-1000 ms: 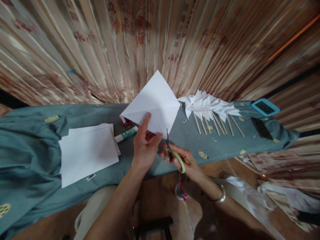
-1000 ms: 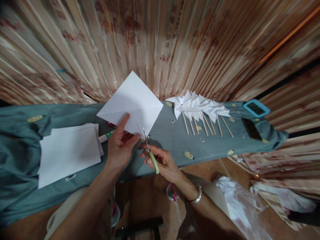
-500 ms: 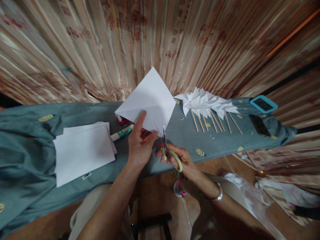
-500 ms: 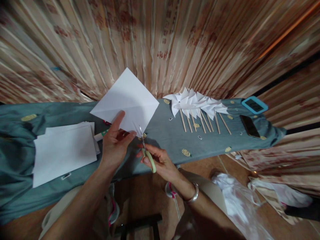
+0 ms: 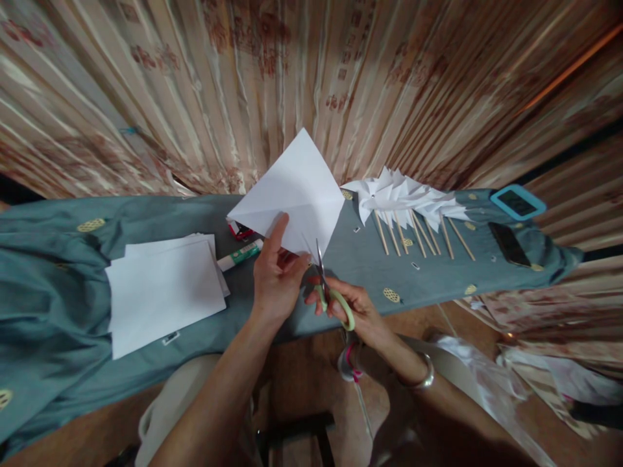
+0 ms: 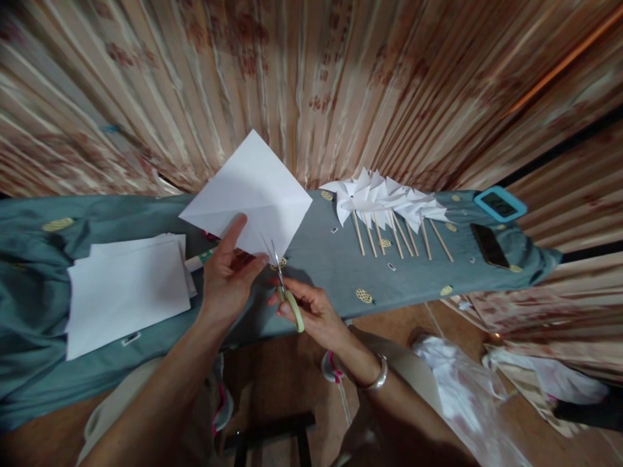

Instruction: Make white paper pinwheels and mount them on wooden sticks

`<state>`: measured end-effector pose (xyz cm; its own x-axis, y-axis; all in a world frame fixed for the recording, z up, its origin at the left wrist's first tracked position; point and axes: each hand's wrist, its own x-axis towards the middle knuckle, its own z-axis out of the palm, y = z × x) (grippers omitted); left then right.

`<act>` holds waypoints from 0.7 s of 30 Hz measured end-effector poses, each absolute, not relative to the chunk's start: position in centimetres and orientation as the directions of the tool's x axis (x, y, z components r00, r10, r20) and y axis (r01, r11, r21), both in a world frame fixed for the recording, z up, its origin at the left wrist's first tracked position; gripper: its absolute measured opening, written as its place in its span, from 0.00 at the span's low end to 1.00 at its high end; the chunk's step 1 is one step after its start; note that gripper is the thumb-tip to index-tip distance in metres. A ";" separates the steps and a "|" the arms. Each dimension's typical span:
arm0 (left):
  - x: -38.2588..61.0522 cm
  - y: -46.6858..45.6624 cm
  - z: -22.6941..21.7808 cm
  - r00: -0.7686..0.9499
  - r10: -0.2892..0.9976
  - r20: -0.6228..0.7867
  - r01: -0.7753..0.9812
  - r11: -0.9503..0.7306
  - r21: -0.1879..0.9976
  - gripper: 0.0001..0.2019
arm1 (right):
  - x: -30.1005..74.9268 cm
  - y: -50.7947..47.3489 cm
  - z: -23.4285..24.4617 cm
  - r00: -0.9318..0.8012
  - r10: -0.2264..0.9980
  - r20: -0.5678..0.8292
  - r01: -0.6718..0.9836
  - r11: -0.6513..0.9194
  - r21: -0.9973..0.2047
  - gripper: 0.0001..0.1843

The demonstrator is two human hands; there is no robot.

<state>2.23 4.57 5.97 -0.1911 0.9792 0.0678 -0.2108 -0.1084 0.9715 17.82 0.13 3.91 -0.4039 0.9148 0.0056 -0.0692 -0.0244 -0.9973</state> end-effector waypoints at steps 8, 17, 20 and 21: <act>2.2 4.5 5.9 -0.169 0.984 0.058 -0.222 -0.095 0.970 0.36 | 18.0 0.1 4.0 -0.410 0.912 0.012 -0.062 -0.015 -0.998 0.26; 2.1 4.6 6.0 -0.180 0.980 0.089 -0.195 -0.124 0.973 0.34 | 18.1 -0.1 3.6 -0.422 0.907 0.003 -0.078 -0.034 -0.996 0.27; 2.1 4.6 5.9 -0.173 0.981 0.088 -0.190 -0.121 0.974 0.35 | 18.0 -0.1 3.5 -0.419 0.908 -0.003 -0.078 -0.040 -0.996 0.27; 2.1 4.6 5.9 -0.173 0.981 0.089 -0.193 -0.123 0.974 0.35 | 18.0 -0.1 3.5 -0.417 0.909 -0.011 -0.070 -0.045 -0.997 0.27</act>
